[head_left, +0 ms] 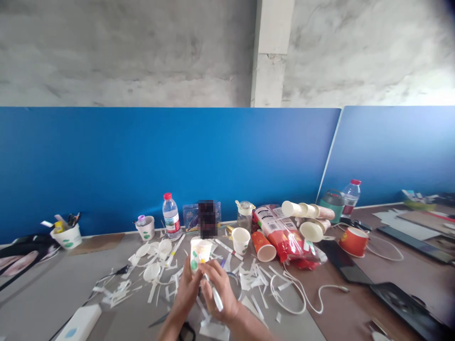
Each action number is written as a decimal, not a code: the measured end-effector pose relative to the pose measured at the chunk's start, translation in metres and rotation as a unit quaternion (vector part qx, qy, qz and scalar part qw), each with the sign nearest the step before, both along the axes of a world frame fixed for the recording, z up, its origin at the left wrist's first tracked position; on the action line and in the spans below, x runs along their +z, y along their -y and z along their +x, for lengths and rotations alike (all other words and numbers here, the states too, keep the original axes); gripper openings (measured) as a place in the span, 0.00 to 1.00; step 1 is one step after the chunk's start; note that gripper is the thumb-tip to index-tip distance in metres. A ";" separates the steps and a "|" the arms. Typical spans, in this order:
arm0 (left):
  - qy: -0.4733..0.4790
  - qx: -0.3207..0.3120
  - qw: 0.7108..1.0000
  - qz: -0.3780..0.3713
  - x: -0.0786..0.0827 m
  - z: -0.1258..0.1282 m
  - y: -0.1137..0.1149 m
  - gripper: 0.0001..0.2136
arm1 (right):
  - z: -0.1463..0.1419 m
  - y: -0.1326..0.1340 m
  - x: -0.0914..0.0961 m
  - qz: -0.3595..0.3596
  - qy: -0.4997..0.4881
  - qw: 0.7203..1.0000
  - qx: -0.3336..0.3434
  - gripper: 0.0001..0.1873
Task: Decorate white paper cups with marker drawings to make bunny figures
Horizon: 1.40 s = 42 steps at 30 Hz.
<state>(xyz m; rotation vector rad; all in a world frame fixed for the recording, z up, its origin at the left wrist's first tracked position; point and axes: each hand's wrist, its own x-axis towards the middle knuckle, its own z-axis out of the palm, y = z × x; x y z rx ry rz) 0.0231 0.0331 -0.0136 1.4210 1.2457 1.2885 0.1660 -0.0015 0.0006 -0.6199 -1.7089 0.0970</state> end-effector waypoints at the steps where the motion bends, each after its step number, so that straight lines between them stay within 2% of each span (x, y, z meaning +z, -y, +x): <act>1: -0.005 0.002 1.000 0.001 -0.001 0.000 0.000 0.28 | 0.000 0.000 0.000 -0.004 0.000 1.000 0.000 0.20; 8: -0.021 -0.014 0.999 0.030 -0.005 0.001 0.000 0.27 | -0.001 0.000 0.001 -0.025 0.011 1.000 -0.010 0.20; 12: -0.014 0.005 0.999 0.034 -0.008 0.001 -0.003 0.30 | -0.002 -0.001 0.001 -0.021 0.003 1.000 -0.005 0.19; 19: 0.055 0.020 0.998 0.002 0.004 0.001 0.002 0.29 | -0.002 0.000 0.002 -0.036 -0.011 0.999 0.009 0.19; 22: 0.056 0.030 0.998 -0.001 0.008 0.002 0.003 0.32 | -0.002 -0.001 0.002 -0.034 -0.018 0.999 0.007 0.18; 25: 0.035 0.027 0.999 -0.007 0.007 0.001 0.002 0.36 | -0.002 -0.001 0.001 -0.034 -0.033 0.999 0.011 0.18; 29: 0.020 0.033 0.999 -0.004 0.005 0.002 0.002 0.32 | -0.002 -0.001 0.003 -0.047 -0.042 0.998 0.014 0.18; 42: 0.058 0.047 0.997 -0.025 0.011 0.002 0.006 0.34 | -0.003 0.000 0.008 -0.036 -0.058 0.998 -0.004 0.18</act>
